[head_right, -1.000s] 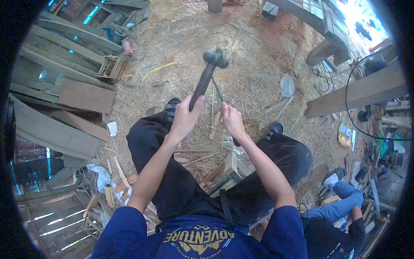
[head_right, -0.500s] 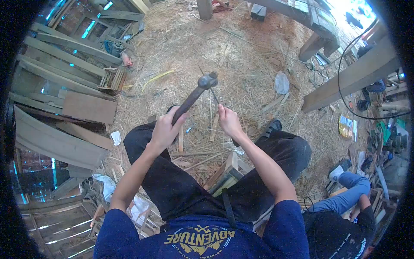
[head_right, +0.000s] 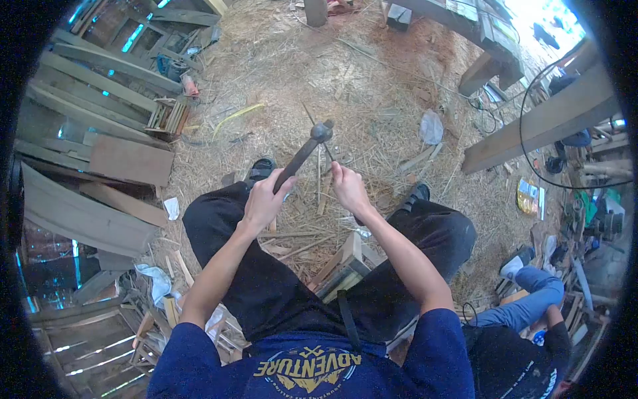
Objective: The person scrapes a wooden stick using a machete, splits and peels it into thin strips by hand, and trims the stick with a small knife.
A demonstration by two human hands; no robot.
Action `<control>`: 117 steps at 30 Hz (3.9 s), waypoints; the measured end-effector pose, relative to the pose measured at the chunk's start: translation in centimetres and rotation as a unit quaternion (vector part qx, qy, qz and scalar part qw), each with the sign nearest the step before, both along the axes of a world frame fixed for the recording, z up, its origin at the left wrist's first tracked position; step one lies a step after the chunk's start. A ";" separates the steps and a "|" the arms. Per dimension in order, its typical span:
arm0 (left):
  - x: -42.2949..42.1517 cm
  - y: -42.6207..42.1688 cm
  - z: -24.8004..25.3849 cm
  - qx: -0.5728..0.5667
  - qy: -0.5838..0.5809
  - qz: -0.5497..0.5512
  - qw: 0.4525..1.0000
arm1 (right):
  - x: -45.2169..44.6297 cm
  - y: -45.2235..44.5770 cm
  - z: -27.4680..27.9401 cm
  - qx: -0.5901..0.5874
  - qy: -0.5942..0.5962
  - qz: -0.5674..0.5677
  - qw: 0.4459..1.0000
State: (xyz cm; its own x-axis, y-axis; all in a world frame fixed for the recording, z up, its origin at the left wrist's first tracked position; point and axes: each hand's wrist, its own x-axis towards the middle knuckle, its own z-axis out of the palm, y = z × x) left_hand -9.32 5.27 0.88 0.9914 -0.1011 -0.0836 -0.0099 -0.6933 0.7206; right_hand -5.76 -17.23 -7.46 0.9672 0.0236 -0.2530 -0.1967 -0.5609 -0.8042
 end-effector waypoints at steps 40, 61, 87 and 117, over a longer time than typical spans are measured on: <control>1.8 0.6 -1.3 0.065 -0.018 0.018 0.998 | 2.3 1.9 -1.1 0.012 -0.012 -0.006 1.000; 1.4 -0.1 -2.0 0.057 0.013 0.062 0.996 | 2.0 1.5 -1.9 -0.007 -0.033 -0.016 0.999; 2.4 -1.0 -2.4 0.018 0.032 0.099 0.994 | 1.7 1.7 -1.2 -0.022 -0.002 -0.002 1.000; 2.4 -0.6 -3.5 0.016 0.063 0.082 0.995 | 2.5 0.9 -1.8 -0.019 -0.012 0.000 1.000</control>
